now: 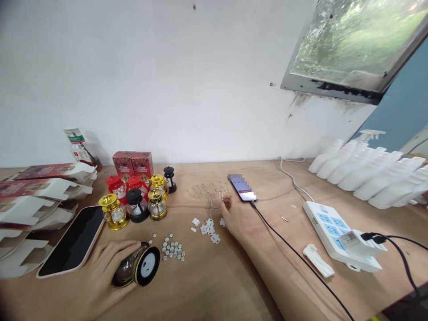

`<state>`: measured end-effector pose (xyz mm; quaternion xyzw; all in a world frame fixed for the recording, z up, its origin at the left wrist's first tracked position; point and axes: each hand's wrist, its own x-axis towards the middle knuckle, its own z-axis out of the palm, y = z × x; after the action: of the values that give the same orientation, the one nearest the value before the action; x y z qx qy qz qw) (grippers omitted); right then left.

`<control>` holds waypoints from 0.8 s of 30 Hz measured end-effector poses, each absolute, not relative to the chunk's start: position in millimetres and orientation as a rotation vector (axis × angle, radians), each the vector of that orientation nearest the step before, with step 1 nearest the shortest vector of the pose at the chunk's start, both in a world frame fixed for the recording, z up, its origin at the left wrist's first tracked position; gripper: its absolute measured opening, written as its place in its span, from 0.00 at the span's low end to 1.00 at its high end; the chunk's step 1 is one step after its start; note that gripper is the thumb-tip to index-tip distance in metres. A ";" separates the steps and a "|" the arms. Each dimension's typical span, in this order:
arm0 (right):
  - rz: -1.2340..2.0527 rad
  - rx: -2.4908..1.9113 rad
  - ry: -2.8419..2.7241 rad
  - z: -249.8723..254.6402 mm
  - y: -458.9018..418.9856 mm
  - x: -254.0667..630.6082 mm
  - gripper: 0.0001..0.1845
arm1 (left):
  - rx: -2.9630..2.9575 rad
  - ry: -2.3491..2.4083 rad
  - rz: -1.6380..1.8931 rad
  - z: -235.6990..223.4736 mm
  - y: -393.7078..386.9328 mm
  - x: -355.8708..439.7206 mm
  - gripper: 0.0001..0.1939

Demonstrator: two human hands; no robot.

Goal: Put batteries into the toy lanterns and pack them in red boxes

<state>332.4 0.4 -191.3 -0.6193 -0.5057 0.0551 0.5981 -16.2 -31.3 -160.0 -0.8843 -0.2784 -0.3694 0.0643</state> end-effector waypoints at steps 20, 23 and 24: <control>0.316 -1.369 -1.033 -177.0 -6.8 322.2 0.19 | -2.648 -0.777 -1.106 -157.3 -29.3 -16.6 0.15; 0.265 -1.419 -1.016 -174.4 -8.5 323.5 0.18 | -2.646 -0.798 -1.122 -158.3 -29.8 -16.1 0.14; 0.249 -1.440 -1.013 -173.5 -9.1 323.7 0.17 | -2.642 -0.812 -1.136 -159.0 -30.2 -15.8 0.14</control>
<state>323.7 -9.1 -173.5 -0.6287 -0.4425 0.1086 0.6302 -15.8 -30.2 -159.0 -0.8816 -0.2709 -0.3789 0.0765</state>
